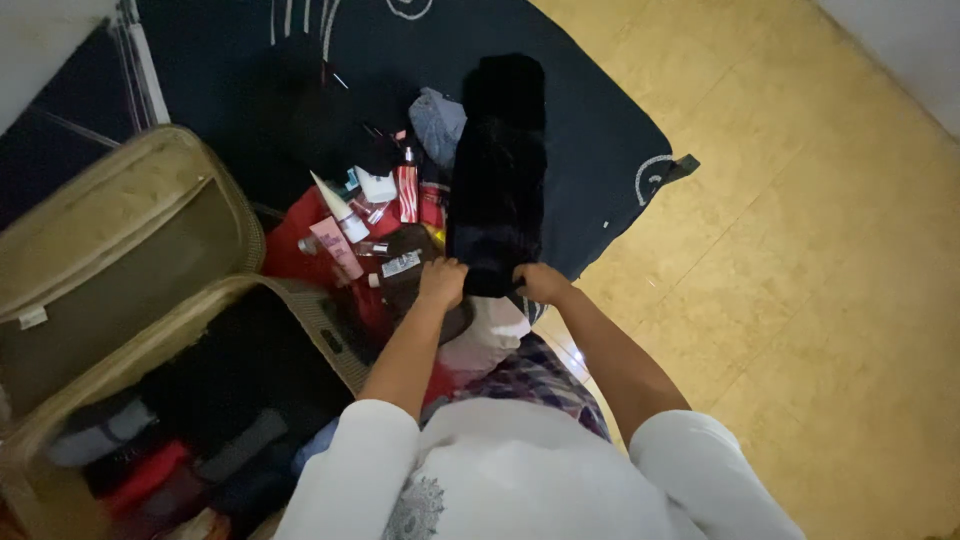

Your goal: The person folds various clothing items by hand and packs them into an open suitcase, then folds additional garments on a bed.

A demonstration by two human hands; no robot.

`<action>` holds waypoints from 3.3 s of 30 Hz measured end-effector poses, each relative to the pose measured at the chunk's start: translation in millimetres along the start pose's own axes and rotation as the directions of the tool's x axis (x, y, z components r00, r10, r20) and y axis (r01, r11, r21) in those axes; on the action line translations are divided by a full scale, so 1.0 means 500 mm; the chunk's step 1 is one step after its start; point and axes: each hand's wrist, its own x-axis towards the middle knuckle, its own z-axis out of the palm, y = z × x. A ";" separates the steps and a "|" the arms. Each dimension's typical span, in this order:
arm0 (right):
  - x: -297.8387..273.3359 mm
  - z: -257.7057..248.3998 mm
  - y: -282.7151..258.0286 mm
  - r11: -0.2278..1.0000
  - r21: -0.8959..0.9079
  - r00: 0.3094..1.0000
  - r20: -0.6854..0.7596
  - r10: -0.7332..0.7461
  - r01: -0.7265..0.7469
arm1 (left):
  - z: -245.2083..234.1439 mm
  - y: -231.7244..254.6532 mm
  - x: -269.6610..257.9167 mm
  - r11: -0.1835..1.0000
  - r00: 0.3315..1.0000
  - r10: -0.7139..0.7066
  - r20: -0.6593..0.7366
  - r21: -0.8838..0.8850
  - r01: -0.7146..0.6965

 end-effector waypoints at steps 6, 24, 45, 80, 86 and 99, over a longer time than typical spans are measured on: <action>0.056 -0.041 0.029 0.994 0.046 0.989 -0.100 0.105 -0.101 | -0.001 0.000 0.057 0.968 0.989 -0.147 0.005 -0.205 0.145; 0.409 -0.216 0.191 0.871 0.358 0.883 -0.201 0.424 -0.337 | -0.112 -0.029 0.484 0.744 0.902 -0.425 -0.076 -0.596 0.300; 0.127 -0.155 0.008 0.732 0.576 0.803 -0.593 0.068 0.364 | -0.172 0.005 0.217 0.206 0.919 -0.394 -0.006 -0.975 0.082; -0.242 -0.425 -0.347 0.910 0.124 0.556 -0.821 -0.129 0.395 | -0.562 -0.041 -0.184 0.319 0.760 -0.293 -0.580 -0.809 -0.494; -0.230 -0.421 -0.329 0.872 0.255 0.562 -0.827 -0.028 0.419 | -0.582 -0.032 -0.214 0.453 0.763 -0.364 -0.534 -0.817 -0.356; -0.208 -0.408 -0.305 0.399 0.614 0.548 -0.788 0.279 0.681 | -0.540 -0.052 -0.166 0.653 0.542 -0.594 -0.595 -0.750 -0.108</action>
